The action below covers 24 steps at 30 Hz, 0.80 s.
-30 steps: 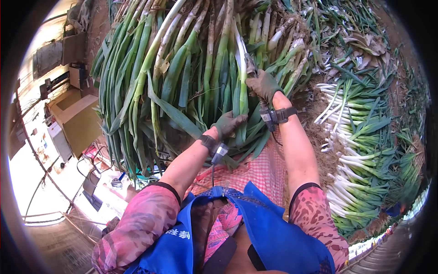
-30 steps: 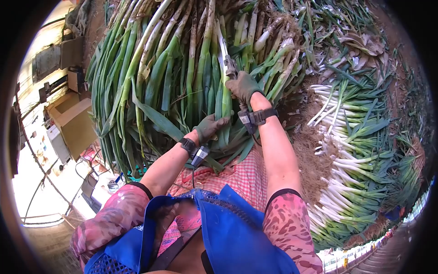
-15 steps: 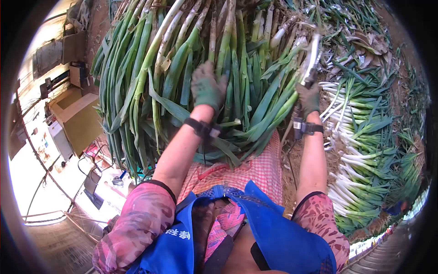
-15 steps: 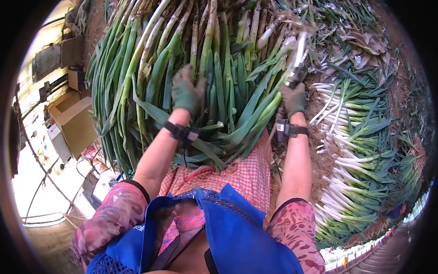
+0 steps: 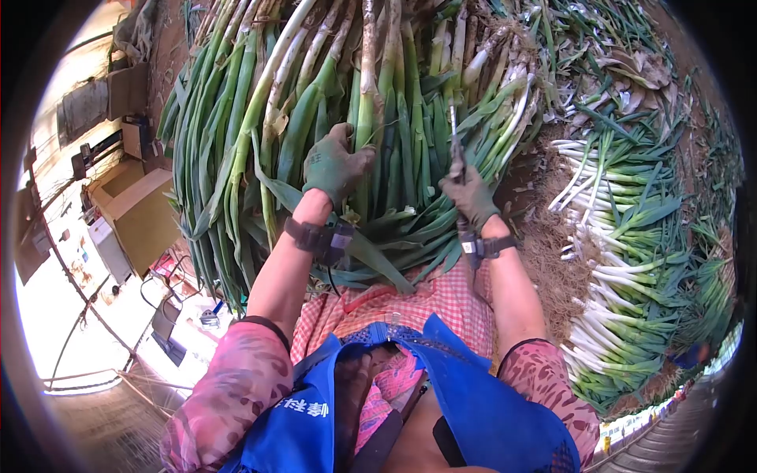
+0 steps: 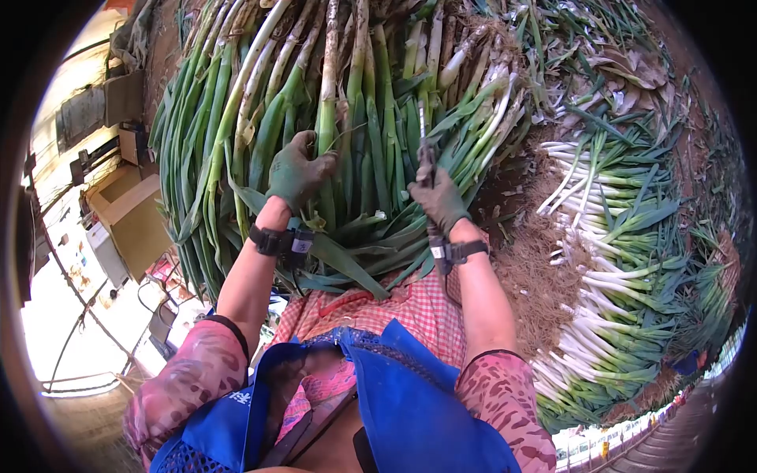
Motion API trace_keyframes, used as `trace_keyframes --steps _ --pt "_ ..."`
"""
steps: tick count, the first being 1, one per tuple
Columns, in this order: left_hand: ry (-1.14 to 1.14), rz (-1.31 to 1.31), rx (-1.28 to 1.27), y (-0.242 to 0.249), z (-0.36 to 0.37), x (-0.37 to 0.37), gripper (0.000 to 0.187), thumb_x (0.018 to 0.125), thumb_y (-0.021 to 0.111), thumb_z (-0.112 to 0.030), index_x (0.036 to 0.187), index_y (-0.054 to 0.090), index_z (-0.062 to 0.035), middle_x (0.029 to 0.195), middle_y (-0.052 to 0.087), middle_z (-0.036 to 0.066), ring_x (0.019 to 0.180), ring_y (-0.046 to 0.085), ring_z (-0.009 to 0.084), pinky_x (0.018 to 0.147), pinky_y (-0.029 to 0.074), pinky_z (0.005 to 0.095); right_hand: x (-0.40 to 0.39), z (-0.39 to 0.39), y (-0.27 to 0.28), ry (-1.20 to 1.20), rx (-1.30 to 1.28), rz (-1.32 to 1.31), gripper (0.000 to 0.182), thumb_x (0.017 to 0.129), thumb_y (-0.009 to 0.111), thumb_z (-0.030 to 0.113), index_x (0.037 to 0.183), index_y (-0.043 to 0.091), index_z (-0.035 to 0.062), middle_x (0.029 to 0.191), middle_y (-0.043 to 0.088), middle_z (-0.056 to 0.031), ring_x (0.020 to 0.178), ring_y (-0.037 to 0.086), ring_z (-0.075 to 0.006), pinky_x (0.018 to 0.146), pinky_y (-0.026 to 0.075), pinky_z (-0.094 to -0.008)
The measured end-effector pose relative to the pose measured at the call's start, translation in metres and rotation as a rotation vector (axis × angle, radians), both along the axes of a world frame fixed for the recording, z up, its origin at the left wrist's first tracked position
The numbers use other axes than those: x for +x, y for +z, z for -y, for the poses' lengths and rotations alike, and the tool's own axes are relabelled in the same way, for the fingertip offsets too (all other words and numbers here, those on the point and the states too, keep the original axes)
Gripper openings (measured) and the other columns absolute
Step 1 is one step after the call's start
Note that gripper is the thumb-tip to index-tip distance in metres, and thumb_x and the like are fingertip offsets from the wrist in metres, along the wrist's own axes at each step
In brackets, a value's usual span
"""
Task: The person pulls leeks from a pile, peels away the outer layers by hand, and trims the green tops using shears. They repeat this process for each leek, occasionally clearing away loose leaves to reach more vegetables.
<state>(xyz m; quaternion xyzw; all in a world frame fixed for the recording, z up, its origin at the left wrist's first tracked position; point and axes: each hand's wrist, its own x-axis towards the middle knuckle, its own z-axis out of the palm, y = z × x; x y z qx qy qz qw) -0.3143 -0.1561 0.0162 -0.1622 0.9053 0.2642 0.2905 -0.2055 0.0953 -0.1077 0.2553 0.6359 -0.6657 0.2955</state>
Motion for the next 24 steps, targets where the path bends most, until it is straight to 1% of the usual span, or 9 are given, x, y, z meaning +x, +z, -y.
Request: trace_keyframes --steps 6,10,12,15,16,18,19,22,24 --pt "0.004 0.129 -0.244 -0.061 -0.011 0.004 0.052 0.079 0.071 -0.038 0.114 0.053 -0.0037 0.104 0.068 0.023 0.097 0.067 0.0387 0.085 0.052 0.0474 -0.002 0.048 0.002 0.054 -0.079 -0.083 0.031 0.081 0.074 0.016 0.103 0.055 0.0039 0.092 0.06 -0.0009 0.083 0.056 -0.0119 0.079 0.048 -0.026" --pt "0.023 0.111 -0.243 -0.056 -0.022 0.019 0.046 0.086 0.066 -0.035 0.114 0.048 -0.0031 0.099 0.068 0.025 0.094 0.066 0.043 0.084 0.052 0.0496 -0.119 0.058 0.034 0.086 -0.028 -0.323 0.026 0.084 0.072 0.017 0.103 0.06 0.0039 0.088 0.06 0.0014 0.08 0.056 -0.0082 0.075 0.047 -0.0247" --pt "0.01 0.027 -0.175 -0.049 -0.009 0.03 0.056 0.087 0.065 -0.034 0.128 0.045 -0.0024 0.097 0.069 0.024 0.091 0.066 0.0447 0.084 0.051 0.051 -0.16 0.078 0.013 0.089 -0.134 -0.474 0.028 0.085 0.072 0.019 0.105 0.062 0.0035 0.089 0.061 0.0006 0.082 0.058 -0.0093 0.076 0.048 -0.0245" --pt "0.036 0.027 -0.034 -0.026 -0.002 0.042 0.07 0.086 0.066 -0.035 0.143 0.038 -0.0049 0.105 0.067 0.023 0.1 0.065 0.0411 0.089 0.05 0.0478 -0.195 0.107 0.019 0.02 -0.59 0.037 0.025 0.087 0.069 0.018 0.106 0.065 0.0021 0.093 0.06 -0.0008 0.086 0.059 -0.011 0.077 0.048 -0.0244" --pt "-0.04 -0.081 -0.057 -0.027 0.001 0.048 0.072 0.085 0.067 -0.035 0.145 0.038 -0.0079 0.111 0.065 0.023 0.104 0.063 0.0405 0.09 0.05 0.0474 -0.193 0.116 0.016 0.121 -0.483 -0.261 0.019 0.091 0.064 0.013 0.105 0.068 0.0004 0.1 0.061 -0.002 0.089 0.06 -0.0127 0.078 0.05 -0.0252" --pt "-0.185 -0.292 -0.098 -0.035 0.007 0.064 0.077 0.082 0.07 -0.034 0.149 0.038 -0.0138 0.124 0.06 0.022 0.113 0.058 0.0392 0.093 0.048 0.0465 -0.178 0.116 0.049 -0.012 -0.592 -0.306 0.014 0.087 0.066 0.011 0.098 0.067 0.0026 0.087 0.062 -0.0018 0.078 0.061 -0.0116 0.068 0.05 -0.0253" --pt "-0.268 -0.351 -0.26 -0.015 -0.005 0.065 0.068 0.079 0.073 -0.037 0.141 0.05 -0.0166 0.139 0.048 0.02 0.126 0.048 0.0391 0.101 0.043 0.0471 -0.167 0.1 0.057 0.121 -0.528 -0.43 0.022 0.09 0.064 0.012 0.107 0.067 -0.0015 0.113 0.06 -0.0061 0.096 0.061 -0.0162 0.081 0.052 -0.0268" --pt "-0.431 -0.438 -0.221 0.008 -0.02 0.074 0.062 0.078 0.074 -0.039 0.134 0.057 -0.0171 0.145 0.042 0.019 0.129 0.043 0.0428 0.104 0.04 0.05 -0.143 0.055 0.092 -0.277 -0.64 -0.259 0.032 0.09 0.065 0.019 0.113 0.058 -0.0019 0.1 0.058 -0.0067 0.089 0.061 -0.0172 0.076 0.054 -0.0291" --pt "-0.491 -0.221 0.081 -0.011 -0.033 0.083 0.049 0.082 0.07 -0.039 0.125 0.062 -0.0157 0.128 0.06 0.015 0.121 0.055 0.0314 0.101 0.043 0.0405 -0.136 0.014 0.085 -0.492 -0.594 -0.168 0.043 0.09 0.068 0.027 0.12 0.056 -0.0025 0.099 0.061 -0.0069 0.086 0.062 -0.0163 0.076 0.055 -0.0293"
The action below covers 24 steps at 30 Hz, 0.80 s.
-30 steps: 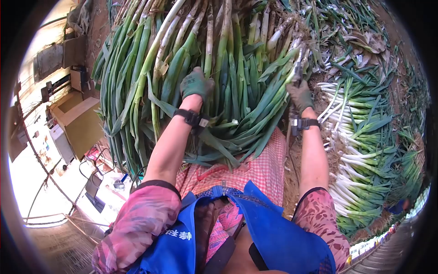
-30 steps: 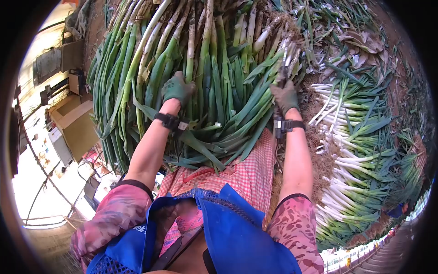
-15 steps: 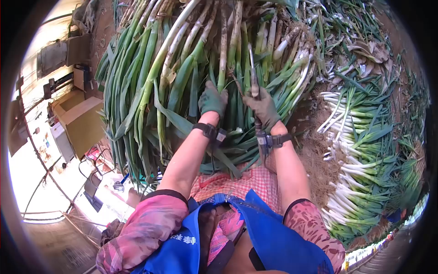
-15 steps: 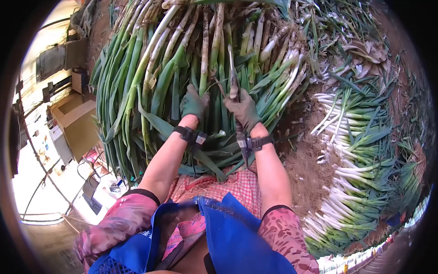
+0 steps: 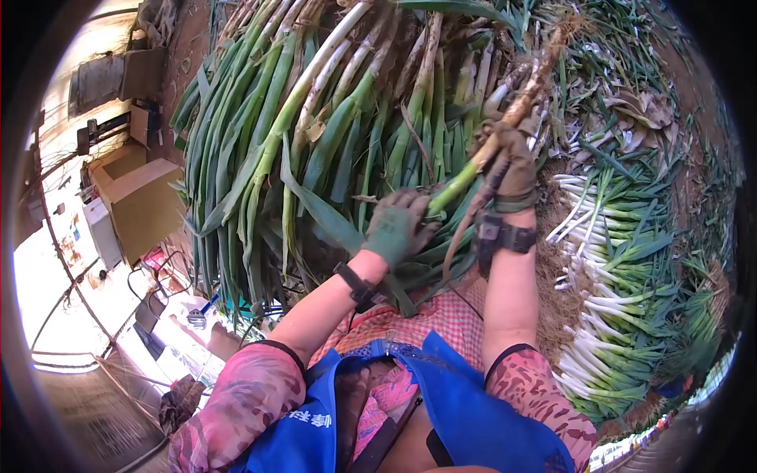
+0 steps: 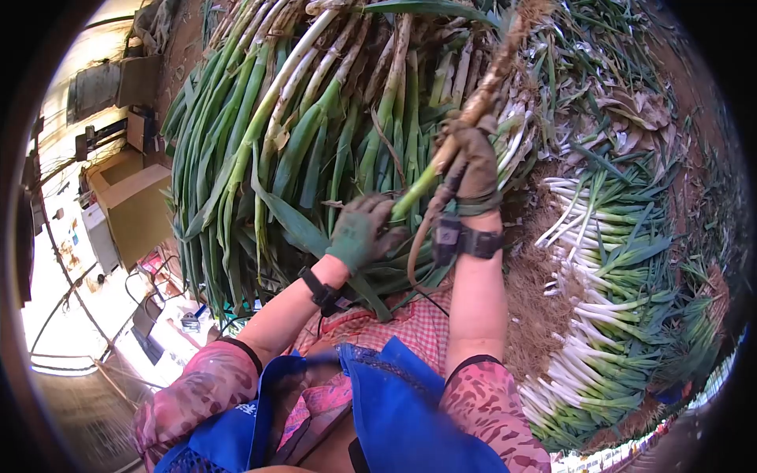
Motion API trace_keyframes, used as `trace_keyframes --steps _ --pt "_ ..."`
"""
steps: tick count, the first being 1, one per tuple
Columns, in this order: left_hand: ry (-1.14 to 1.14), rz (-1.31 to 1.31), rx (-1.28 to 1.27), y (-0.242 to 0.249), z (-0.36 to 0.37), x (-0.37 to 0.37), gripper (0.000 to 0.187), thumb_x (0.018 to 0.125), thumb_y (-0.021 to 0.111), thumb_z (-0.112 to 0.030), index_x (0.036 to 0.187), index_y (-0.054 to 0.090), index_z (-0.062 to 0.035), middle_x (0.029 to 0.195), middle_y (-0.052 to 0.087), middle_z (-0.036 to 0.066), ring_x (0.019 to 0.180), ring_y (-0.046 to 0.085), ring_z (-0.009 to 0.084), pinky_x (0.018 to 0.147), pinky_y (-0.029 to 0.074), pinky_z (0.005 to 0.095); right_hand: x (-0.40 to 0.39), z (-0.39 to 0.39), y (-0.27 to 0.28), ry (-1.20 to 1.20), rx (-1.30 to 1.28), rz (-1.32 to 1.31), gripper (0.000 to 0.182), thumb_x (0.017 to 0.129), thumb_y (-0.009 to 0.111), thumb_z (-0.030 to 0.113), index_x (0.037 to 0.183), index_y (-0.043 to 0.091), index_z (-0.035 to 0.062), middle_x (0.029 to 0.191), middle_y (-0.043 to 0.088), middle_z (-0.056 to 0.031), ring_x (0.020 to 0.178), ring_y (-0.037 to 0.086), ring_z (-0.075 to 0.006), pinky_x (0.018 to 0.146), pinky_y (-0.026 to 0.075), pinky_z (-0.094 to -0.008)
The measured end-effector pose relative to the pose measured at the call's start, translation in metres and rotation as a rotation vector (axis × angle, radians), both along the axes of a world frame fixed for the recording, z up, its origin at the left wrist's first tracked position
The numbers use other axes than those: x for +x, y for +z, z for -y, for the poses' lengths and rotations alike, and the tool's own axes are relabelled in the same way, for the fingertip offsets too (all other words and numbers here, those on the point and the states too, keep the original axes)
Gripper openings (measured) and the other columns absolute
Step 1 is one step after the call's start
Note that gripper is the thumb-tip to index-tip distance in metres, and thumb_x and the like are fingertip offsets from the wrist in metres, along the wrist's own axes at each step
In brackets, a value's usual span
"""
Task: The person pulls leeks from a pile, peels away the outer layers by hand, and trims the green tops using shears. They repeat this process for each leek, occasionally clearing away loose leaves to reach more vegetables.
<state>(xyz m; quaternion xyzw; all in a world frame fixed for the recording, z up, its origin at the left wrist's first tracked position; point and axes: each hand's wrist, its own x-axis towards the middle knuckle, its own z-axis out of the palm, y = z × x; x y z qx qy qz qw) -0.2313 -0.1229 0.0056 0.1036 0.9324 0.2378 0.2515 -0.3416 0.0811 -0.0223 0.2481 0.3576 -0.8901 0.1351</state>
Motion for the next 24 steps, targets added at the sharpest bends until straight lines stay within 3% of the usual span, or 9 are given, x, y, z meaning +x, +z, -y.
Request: trace_keyframes --steps 2,4,5,6,8,11,14,20,24 --pt "0.309 0.509 0.094 0.001 -0.023 -0.007 0.046 0.086 0.067 -0.037 0.122 0.063 -0.0093 0.105 0.07 0.015 0.099 0.066 0.03 0.089 0.049 0.0378 -0.005 -0.023 -0.007 0.034 0.209 0.09 0.041 0.089 0.069 0.028 0.115 0.061 -0.0029 0.097 0.066 -0.0074 0.082 0.064 -0.0153 0.071 0.054 -0.0271" --pt "0.544 0.481 0.393 -0.053 -0.018 0.0 0.044 0.088 0.065 -0.033 0.12 0.062 -0.003 0.088 0.071 0.015 0.075 0.067 0.0262 0.072 0.053 0.0351 0.004 -0.031 -0.026 0.252 0.617 0.185 0.037 0.089 0.069 0.029 0.112 0.065 -0.0007 0.094 0.068 -0.0068 0.078 0.065 -0.0144 0.066 0.051 -0.0255" --pt "0.712 0.581 0.52 -0.065 -0.018 -0.006 0.042 0.09 0.064 -0.031 0.118 0.063 -0.0001 0.085 0.069 0.011 0.069 0.064 0.0166 0.064 0.051 0.0318 0.018 -0.034 -0.029 0.405 0.758 0.231 0.036 0.088 0.068 0.028 0.111 0.067 0.0005 0.089 0.068 -0.005 0.072 0.064 -0.0142 0.062 0.049 -0.0254" --pt "0.813 0.653 0.592 -0.059 -0.017 -0.017 0.038 0.091 0.062 -0.029 0.115 0.063 0.0002 0.081 0.067 0.008 0.065 0.059 0.0116 0.059 0.05 0.0305 0.039 -0.032 -0.023 0.503 0.726 0.262 0.035 0.087 0.068 0.029 0.109 0.067 0.0015 0.087 0.067 -0.0044 0.072 0.064 -0.0138 0.062 0.049 -0.0265" --pt "0.761 0.641 0.667 -0.055 -0.011 -0.025 0.037 0.093 0.059 -0.031 0.11 0.061 0.001 0.08 0.066 0.007 0.064 0.059 0.0121 0.06 0.049 0.0301 0.091 -0.018 -0.006 0.611 0.54 0.259 0.024 0.088 0.067 0.025 0.098 0.063 0.0033 0.083 0.065 -0.0027 0.066 0.062 -0.0134 0.059 0.049 -0.0263" --pt "0.706 0.567 0.461 -0.056 -0.014 -0.024 0.041 0.093 0.057 -0.037 0.108 0.06 0.0006 0.083 0.068 0.011 0.067 0.064 0.0172 0.062 0.051 0.0331 0.162 0.008 0.015 0.646 0.483 0.375 0.025 0.088 0.067 0.02 0.097 0.054 0.0009 0.078 0.062 -0.0045 0.059 0.062 -0.015 0.056 0.051 -0.0285" --pt "0.59 0.518 0.321 -0.072 -0.015 -0.017 0.043 0.094 0.053 -0.039 0.109 0.06 0.0009 0.09 0.069 0.02 0.079 0.069 0.031 0.07 0.053 0.04 0.192 0.019 0.021 0.531 0.39 0.381 0.024 0.088 0.066 0.018 0.098 0.052 0.0005 0.079 0.061 -0.0044 0.059 0.061 -0.0149 0.054 0.051 -0.0292" --pt "0.533 0.361 0.235 -0.09 -0.022 0.005 0.04 0.094 0.05 -0.035 0.114 0.061 -0.0027 0.098 0.067 0.026 0.097 0.064 0.0433 0.083 0.05 0.0463 0.137 0.019 -0.005 0.574 0.386 0.385 0.025 0.088 0.067 0.022 0.097 0.055 0.0014 0.076 0.062 -0.0051 0.057 0.062 -0.0156 0.051 0.049 -0.029" --pt "0.574 0.414 0.281 -0.095 -0.022 0.021 0.036 0.094 0.052 -0.032 0.116 0.063 -0.0057 0.097 0.068 0.023 0.092 0.065 0.0366 0.08 0.051 0.0421 0.099 0.013 -0.045 0.571 0.399 0.408 0.028 0.087 0.067 0.026 0.096 0.057 0.0011 0.075 0.064 -0.0067 0.055 0.064 -0.0172 0.049 0.048 -0.0286"
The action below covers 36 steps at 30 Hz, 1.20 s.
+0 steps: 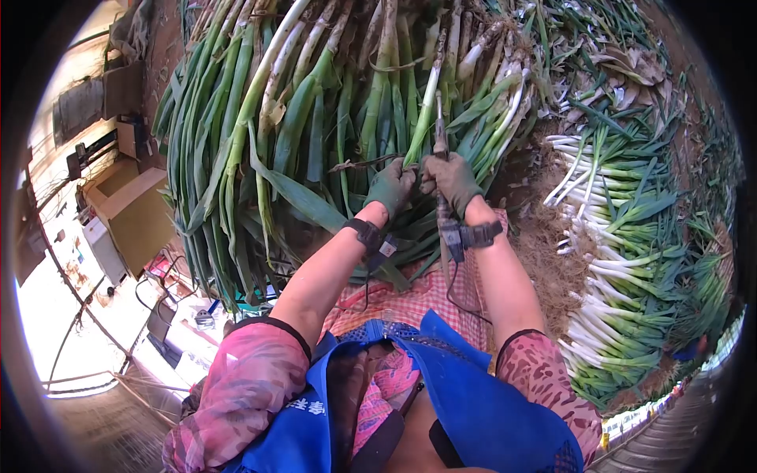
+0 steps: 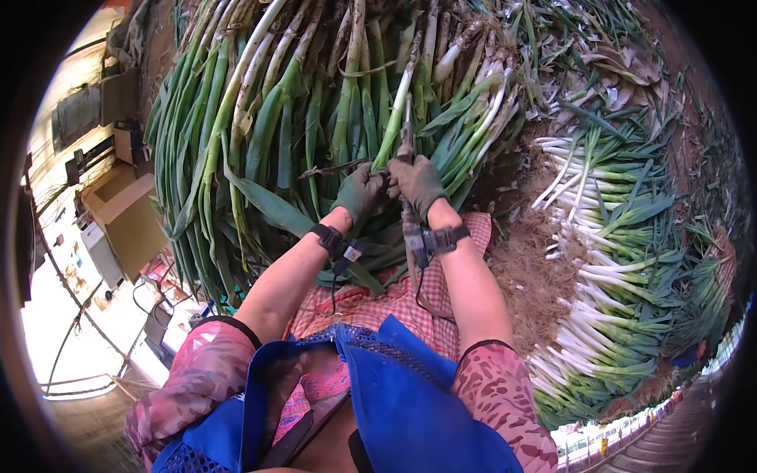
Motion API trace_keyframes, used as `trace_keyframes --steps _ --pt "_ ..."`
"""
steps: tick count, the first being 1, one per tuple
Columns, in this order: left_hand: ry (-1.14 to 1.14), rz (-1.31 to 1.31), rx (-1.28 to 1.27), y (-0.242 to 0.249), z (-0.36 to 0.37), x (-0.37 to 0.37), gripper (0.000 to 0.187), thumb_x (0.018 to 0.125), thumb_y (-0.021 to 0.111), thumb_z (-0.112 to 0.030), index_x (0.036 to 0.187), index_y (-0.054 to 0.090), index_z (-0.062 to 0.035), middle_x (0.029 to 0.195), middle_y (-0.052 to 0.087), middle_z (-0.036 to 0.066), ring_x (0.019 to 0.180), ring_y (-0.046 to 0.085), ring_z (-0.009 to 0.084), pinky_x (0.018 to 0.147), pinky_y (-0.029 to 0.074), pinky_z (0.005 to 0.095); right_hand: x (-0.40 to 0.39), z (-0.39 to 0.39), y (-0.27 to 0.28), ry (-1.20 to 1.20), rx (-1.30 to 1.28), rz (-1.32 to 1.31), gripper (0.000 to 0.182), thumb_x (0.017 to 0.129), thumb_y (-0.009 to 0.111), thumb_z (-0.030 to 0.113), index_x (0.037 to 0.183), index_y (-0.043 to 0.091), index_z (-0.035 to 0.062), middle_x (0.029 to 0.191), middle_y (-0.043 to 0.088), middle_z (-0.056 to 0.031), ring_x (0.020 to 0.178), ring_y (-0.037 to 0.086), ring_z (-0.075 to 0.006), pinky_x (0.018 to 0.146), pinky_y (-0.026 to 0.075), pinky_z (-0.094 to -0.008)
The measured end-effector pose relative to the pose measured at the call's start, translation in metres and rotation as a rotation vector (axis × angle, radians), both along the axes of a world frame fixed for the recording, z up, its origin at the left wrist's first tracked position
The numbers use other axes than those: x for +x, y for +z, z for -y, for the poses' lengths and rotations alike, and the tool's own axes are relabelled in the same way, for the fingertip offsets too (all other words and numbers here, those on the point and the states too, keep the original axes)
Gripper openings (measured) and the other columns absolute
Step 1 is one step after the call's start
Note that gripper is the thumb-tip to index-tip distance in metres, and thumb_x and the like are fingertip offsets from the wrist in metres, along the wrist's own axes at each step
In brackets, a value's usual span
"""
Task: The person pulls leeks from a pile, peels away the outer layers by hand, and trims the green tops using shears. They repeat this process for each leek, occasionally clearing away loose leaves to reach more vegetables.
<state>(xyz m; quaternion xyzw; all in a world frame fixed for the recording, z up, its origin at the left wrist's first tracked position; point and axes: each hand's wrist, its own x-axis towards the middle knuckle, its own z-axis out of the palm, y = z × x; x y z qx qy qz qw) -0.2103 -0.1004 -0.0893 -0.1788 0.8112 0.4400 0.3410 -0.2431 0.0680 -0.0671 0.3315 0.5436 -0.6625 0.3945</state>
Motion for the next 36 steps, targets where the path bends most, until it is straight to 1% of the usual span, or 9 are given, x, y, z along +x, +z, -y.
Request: trace_keyframes --steps 5,8,12,18,21,26,30,33,36 --pt "-0.056 -0.084 -0.058 -0.001 -0.009 0.005 0.031 0.095 0.053 -0.026 0.114 0.064 -0.0048 0.088 0.07 0.014 0.077 0.066 0.0203 0.071 0.051 0.0335 0.039 -0.001 0.035 -0.059 -0.061 0.04 0.029 0.086 0.068 0.024 0.097 0.057 -0.0012 0.075 0.064 -0.0084 0.055 0.063 -0.0179 0.048 0.049 -0.0294" --pt "0.03 0.039 -0.026 -0.006 -0.009 0.008 0.034 0.094 0.055 -0.035 0.117 0.063 -0.011 0.097 0.069 0.021 0.091 0.065 0.0405 0.079 0.051 0.046 0.088 0.003 0.045 -0.031 -0.082 0.061 0.026 0.09 0.066 0.024 0.095 0.057 -0.0004 0.073 0.062 -0.0064 0.054 0.062 -0.016 0.05 0.05 -0.0278" --pt "0.012 0.04 -0.029 0.001 -0.008 0.006 0.034 0.094 0.054 -0.036 0.115 0.063 -0.0111 0.093 0.069 0.021 0.087 0.065 0.0414 0.076 0.051 0.046 0.075 0.004 0.048 0.008 -0.038 0.084 0.026 0.09 0.066 0.024 0.096 0.058 0.0 0.074 0.062 -0.0069 0.053 0.061 -0.016 0.05 0.051 -0.028" --pt "0.047 0.065 0.023 0.011 -0.011 0.01 0.033 0.095 0.054 -0.023 0.119 0.062 -0.0012 0.093 0.071 0.017 0.08 0.066 0.0192 0.073 0.051 0.0328 0.001 -0.003 -0.021 0.012 0.046 -0.073 0.03 0.082 0.067 0.024 0.084 0.062 -0.0056 0.072 0.066 -0.0113 0.052 0.065 -0.0209 0.048 0.052 -0.0319" --pt "0.039 -0.003 -0.012 0.01 -0.014 0.014 0.032 0.096 0.054 -0.031 0.117 0.063 -0.0093 0.074 0.065 0.014 0.064 0.066 0.0224 0.059 0.051 0.0366 -0.052 -0.004 -0.028 0.032 0.096 -0.066 0.03 0.081 0.066 0.022 0.083 0.064 -0.0072 0.071 0.065 -0.0131 0.054 0.065 -0.0217 0.05 0.054 -0.0335" --pt "0.064 -0.065 0.054 -0.01 -0.007 0.029 0.034 0.096 0.054 -0.031 0.119 0.062 -0.0075 0.078 0.066 0.014 0.062 0.064 0.0219 0.059 0.051 0.0362 -0.076 -0.016 -0.057 -0.005 0.05 -0.064 0.031 0.083 0.068 0.026 0.084 0.066 -0.0057 0.072 0.067 -0.0112 0.055 0.066 -0.02 0.05 0.053 -0.0301" --pt "0.117 0.115 0.101 0.035 -0.015 0.017 0.031 0.096 0.051 -0.019 0.118 0.061 0.0001 0.087 0.067 0.008 0.074 0.056 0.0099 0.068 0.048 0.0276 -0.069 -0.022 -0.043 0.045 0.053 -0.064 0.032 0.082 0.069 0.027 0.083 0.066 -0.0053 0.072 0.066 -0.0124 0.055 0.066 -0.0209 0.05 0.054 -0.0322" --pt "0.145 0.155 0.068 0.057 -0.022 0.011 0.03 0.096 0.052 -0.021 0.117 0.062 -0.0017 0.084 0.066 0.008 0.075 0.058 0.0113 0.069 0.049 0.0274 -0.079 -0.02 -0.058 0.151 0.161 -0.088 0.032 0.081 0.07 0.027 0.081 0.067 -0.0052 0.069 0.066 -0.012 0.054 0.065 -0.021 0.051 0.053 -0.0341" --pt "-0.142 0.071 0.082 0.048 -0.021 0.019 0.031 0.095 0.056 -0.025 0.117 0.063 -0.0036 0.085 0.067 0.011 0.076 0.063 0.015 0.071 0.051 0.0282 -0.087 -0.015 -0.071 0.335 0.427 -0.161 0.044 0.076 0.072 0.033 0.095 0.066 -0.0055 0.08 0.068 -0.0097 0.072 0.067 -0.0197 0.065 0.052 -0.0306"
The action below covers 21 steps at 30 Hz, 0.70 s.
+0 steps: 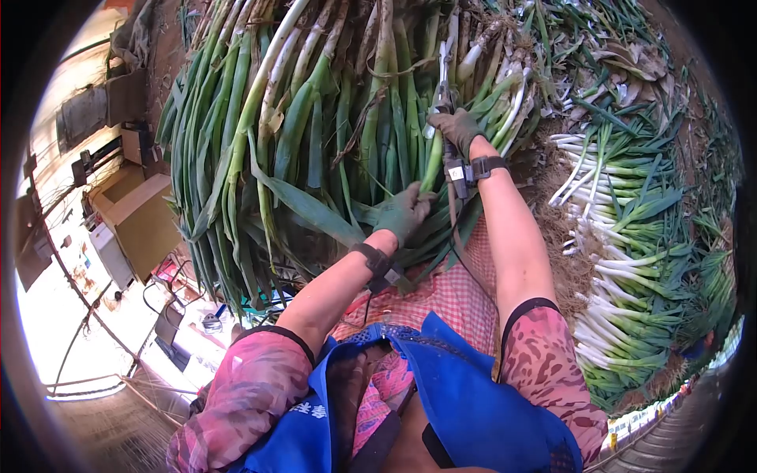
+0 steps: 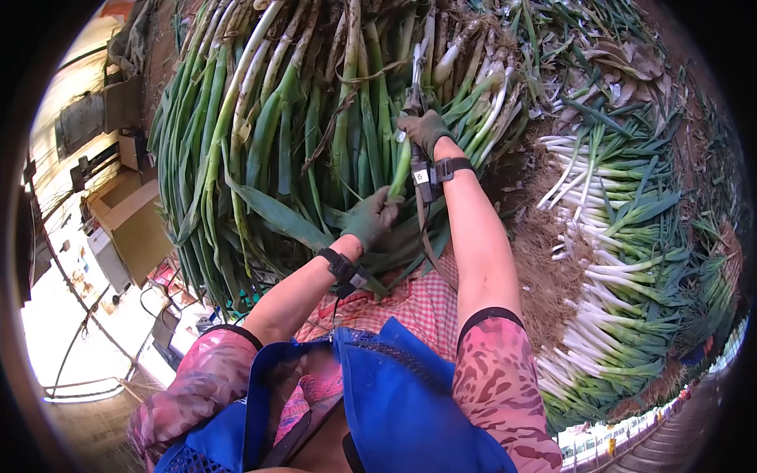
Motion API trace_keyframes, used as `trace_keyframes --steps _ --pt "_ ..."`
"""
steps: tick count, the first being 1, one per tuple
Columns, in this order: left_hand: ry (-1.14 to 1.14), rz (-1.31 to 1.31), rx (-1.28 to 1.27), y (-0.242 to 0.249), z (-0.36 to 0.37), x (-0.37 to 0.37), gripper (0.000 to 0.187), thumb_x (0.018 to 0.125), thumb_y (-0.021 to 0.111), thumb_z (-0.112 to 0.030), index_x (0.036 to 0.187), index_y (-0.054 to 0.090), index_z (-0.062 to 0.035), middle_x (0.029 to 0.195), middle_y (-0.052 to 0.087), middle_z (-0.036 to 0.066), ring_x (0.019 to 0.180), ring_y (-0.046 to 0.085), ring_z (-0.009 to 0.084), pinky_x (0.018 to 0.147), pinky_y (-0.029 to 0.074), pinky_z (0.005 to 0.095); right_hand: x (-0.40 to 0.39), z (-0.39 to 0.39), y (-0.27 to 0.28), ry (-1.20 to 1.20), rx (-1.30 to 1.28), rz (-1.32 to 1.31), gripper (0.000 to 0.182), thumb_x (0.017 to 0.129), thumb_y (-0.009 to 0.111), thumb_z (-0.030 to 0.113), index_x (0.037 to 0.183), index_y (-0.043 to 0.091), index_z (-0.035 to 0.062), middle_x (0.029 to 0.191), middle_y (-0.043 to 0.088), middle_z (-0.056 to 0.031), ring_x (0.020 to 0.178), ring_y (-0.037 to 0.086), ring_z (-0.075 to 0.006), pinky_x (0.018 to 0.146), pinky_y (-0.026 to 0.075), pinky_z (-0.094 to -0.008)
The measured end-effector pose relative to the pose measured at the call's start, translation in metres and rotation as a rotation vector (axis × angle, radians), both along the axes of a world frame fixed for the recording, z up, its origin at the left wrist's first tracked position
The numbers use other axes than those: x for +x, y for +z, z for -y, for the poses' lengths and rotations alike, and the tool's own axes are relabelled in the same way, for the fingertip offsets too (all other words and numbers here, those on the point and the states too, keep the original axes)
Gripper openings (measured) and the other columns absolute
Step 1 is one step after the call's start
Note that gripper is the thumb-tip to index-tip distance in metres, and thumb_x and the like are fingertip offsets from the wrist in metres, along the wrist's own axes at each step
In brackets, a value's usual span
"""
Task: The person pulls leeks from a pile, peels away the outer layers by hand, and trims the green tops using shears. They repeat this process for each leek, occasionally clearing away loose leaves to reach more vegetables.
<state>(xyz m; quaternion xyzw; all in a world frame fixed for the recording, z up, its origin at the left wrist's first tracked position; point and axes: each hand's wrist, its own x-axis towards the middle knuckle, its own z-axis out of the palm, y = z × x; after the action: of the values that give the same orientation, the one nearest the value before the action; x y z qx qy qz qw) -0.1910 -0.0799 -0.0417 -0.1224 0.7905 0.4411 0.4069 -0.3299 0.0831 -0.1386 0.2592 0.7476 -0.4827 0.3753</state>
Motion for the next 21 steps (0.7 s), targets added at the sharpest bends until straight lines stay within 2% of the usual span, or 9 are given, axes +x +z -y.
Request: trace_keyframes --steps 4,5,7,9,12,16,18,20,21 --pt "-0.313 -0.434 -0.143 -0.007 0.004 -0.01 0.038 0.092 0.065 -0.029 0.119 0.061 -0.0026 0.102 0.067 0.017 0.08 0.066 0.0237 0.071 0.054 0.0336 0.03 -0.035 0.008 -0.161 -0.099 -0.229 0.031 0.072 0.072 0.022 0.096 0.063 0.0048 0.084 0.067 -0.0094 0.077 0.065 -0.0199 0.072 0.052 -0.0323" --pt "0.013 -0.357 -0.147 -0.002 0.003 -0.022 0.04 0.089 0.069 -0.026 0.12 0.061 -0.003 0.106 0.066 0.018 0.086 0.067 0.0283 0.074 0.055 0.0363 0.036 -0.056 0.015 -0.183 -0.13 -0.261 0.033 0.073 0.072 0.021 0.099 0.062 0.0041 0.085 0.066 -0.0078 0.076 0.064 -0.0197 0.071 0.052 -0.0324" --pt "0.12 -0.654 -0.249 -0.015 0.019 -0.054 0.048 0.088 0.07 -0.026 0.128 0.056 -0.0047 0.118 0.062 0.019 0.096 0.066 0.0334 0.081 0.054 0.0419 0.043 -0.11 0.017 -0.195 -0.002 -0.298 0.038 0.075 0.074 0.025 0.102 0.059 0.0022 0.083 0.063 -0.0048 0.074 0.062 -0.0172 0.072 0.052 -0.0313" --pt "-0.006 -0.904 -0.683 -0.036 0.027 -0.089 0.053 0.085 0.07 -0.028 0.13 0.052 -0.005 0.124 0.058 0.02 0.107 0.062 0.0354 0.089 0.051 0.0455 0.044 -0.169 0.01 -0.239 0.026 -0.363 0.037 0.079 0.075 0.027 0.101 0.059 0.0015 0.087 0.065 -0.0061 0.076 0.062 -0.017 0.071 0.052 -0.0317" --pt "-0.08 -0.164 -0.798 -0.037 0.027 -0.142 0.058 0.081 0.071 -0.033 0.127 0.05 -0.0057 0.124 0.057 0.02 0.116 0.057 0.0376 0.095 0.047 0.0483 0.034 -0.219 -0.014 -0.122 0.117 -0.446 0.035 0.081 0.073 0.027 0.1 0.06 0.0017 0.088 0.065 -0.0057 0.075 0.06 -0.017 0.071 0.05 -0.0313" --pt "-0.217 -0.134 -0.756 -0.033 0.027 -0.146 0.054 0.077 0.073 -0.039 0.12 0.057 -0.0095 0.124 0.059 0.015 0.119 0.056 0.0321 0.095 0.049 0.0462 0.034 -0.196 -0.029 0.007 0.245 -0.304 0.045 0.079 0.072 0.032 0.108 0.057 0.0001 0.09 0.066 -0.0084 0.081 0.061 -0.0179 0.076 0.049 -0.0327" --pt "-0.303 -0.089 -0.671 -0.018 0.018 -0.13 0.05 0.078 0.072 -0.04 0.117 0.061 -0.0125 0.125 0.059 0.013 0.119 0.056 0.031 0.095 0.049 0.0457 0.038 -0.129 0.037 -0.024 0.177 -0.217 0.044 0.079 0.072 0.031 0.108 0.057 0.0 0.091 0.065 -0.0063 0.081 0.06 -0.0176 0.076 0.049 -0.0318" --pt "-0.38 -0.208 -0.649 -0.014 0.012 -0.104 0.047 0.077 0.071 -0.043 0.115 0.066 -0.0164 0.121 0.061 0.011 0.114 0.059 0.0311 0.094 0.05 0.0426 0.066 -0.089 0.031 -0.111 -0.107 -0.146 0.041 0.08 0.074 0.026 0.107 0.057 0.0007 0.089 0.063 -0.0035 0.08 0.059 -0.0149 0.075 0.049 -0.0303" --pt "-0.394 -0.492 -0.635 -0.03 0.02 -0.082 0.053 0.076 0.071 -0.049 0.116 0.067 -0.0153 0.113 0.066 0.012 0.103 0.064 0.0333 0.089 0.051 0.0407 0.082 -0.066 0.032 -0.157 -0.21 -0.142 0.037 0.08 0.074 0.023 0.104 0.057 0.0015 0.087 0.062 -0.0027 0.08 0.058 -0.0133 0.074 0.049 -0.0295"
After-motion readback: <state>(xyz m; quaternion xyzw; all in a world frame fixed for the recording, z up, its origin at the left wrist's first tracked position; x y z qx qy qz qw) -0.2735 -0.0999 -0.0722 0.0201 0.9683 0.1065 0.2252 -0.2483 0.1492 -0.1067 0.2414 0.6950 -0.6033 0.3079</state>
